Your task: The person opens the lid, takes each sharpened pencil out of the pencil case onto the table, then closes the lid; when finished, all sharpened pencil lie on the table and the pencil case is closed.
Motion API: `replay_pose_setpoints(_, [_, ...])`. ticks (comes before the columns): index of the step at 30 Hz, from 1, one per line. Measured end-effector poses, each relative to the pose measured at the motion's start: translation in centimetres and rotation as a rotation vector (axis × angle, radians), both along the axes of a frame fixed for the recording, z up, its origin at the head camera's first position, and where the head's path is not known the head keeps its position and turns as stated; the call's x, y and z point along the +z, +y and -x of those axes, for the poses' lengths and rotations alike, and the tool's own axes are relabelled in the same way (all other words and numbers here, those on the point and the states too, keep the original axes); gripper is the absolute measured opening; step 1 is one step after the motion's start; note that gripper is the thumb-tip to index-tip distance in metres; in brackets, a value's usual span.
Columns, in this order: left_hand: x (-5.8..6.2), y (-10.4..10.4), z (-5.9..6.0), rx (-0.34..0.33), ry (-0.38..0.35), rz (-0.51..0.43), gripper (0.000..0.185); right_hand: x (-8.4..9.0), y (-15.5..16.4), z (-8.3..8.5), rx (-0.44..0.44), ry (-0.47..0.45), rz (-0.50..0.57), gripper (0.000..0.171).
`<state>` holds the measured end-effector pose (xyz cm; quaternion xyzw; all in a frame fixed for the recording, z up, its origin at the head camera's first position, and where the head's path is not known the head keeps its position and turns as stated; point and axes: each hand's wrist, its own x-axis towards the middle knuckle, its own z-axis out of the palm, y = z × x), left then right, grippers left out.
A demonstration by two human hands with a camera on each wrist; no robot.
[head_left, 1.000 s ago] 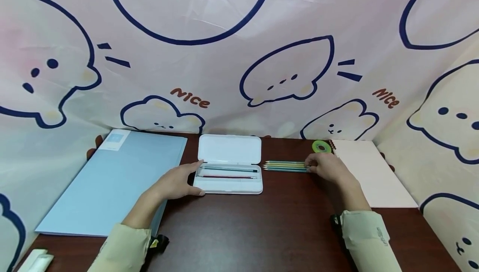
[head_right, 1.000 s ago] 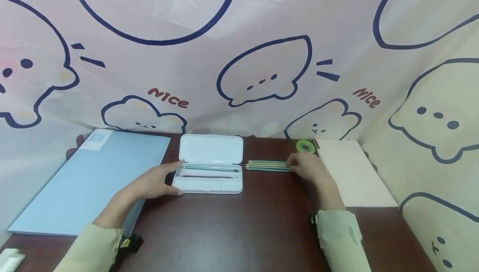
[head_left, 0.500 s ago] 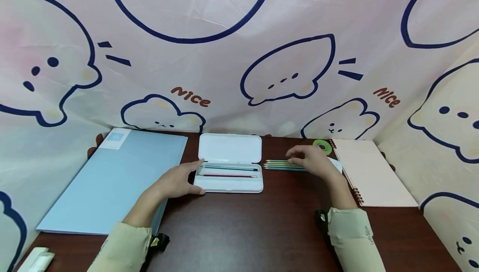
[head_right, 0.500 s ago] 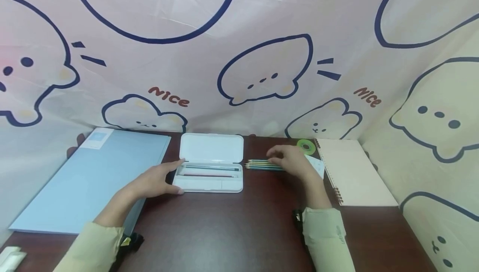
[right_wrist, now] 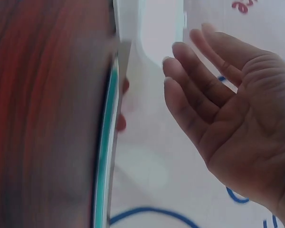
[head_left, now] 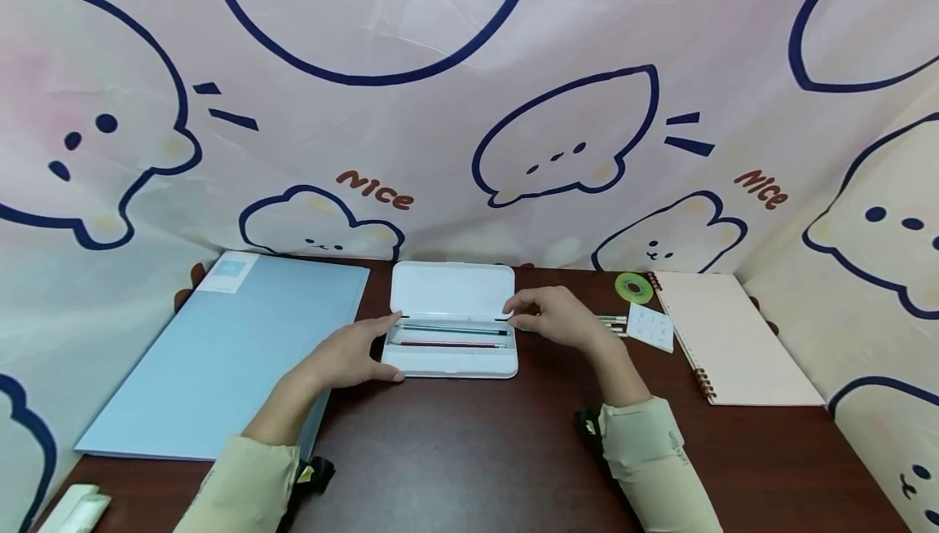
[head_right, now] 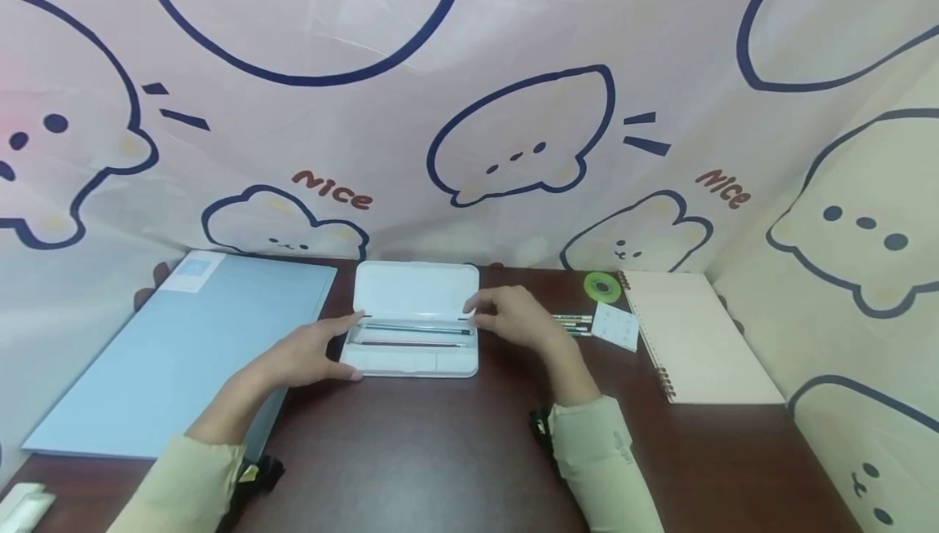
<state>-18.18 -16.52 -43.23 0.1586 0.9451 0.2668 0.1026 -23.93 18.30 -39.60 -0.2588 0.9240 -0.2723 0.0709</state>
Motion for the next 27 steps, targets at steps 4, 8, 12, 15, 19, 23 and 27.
replay_pose_setpoints(4, [0.0, 0.1, -0.1, -0.001, -0.002, -0.002, 0.099, -0.2, -1.8, -0.3, 0.051, 0.009, -0.032, 0.019])
replay_pose_setpoints(8, [0.1, 0.2, -0.1, 0.005, -0.002, 0.002, 0.100, -0.6, -3.0, -0.4, 0.110, -0.019, -0.056, 0.020])
replay_pose_setpoints(12, [0.1, 0.1, 0.0, 0.000, 0.003, 0.003, 0.100, -1.1, -3.7, -0.7, 0.138, -0.064, -0.068, 0.022])
replay_pose_setpoints(15, [0.1, 0.1, -0.1, 0.003, 0.001, 0.000, 0.101, -1.3, -3.9, -0.9, 0.149, -0.085, -0.075, 0.022])
replay_pose_setpoints(19, [0.0, 0.0, 0.0, 0.003, 0.006, -0.001, 0.100, -1.4, -4.2, -0.9, 0.178, -0.092, -0.091, 0.020])
replay_pose_setpoints(23, [0.0, 0.0, 0.0, 0.004, 0.004, -0.001, 0.100, -1.5, -4.4, -0.9, 0.191, -0.090, -0.124, 0.019])
replay_pose_setpoints(27, [-0.1, 0.1, 0.1, 0.008, -0.004, -0.001, 0.100, -1.5, -4.5, -0.8, 0.199, -0.086, -0.157, 0.019])
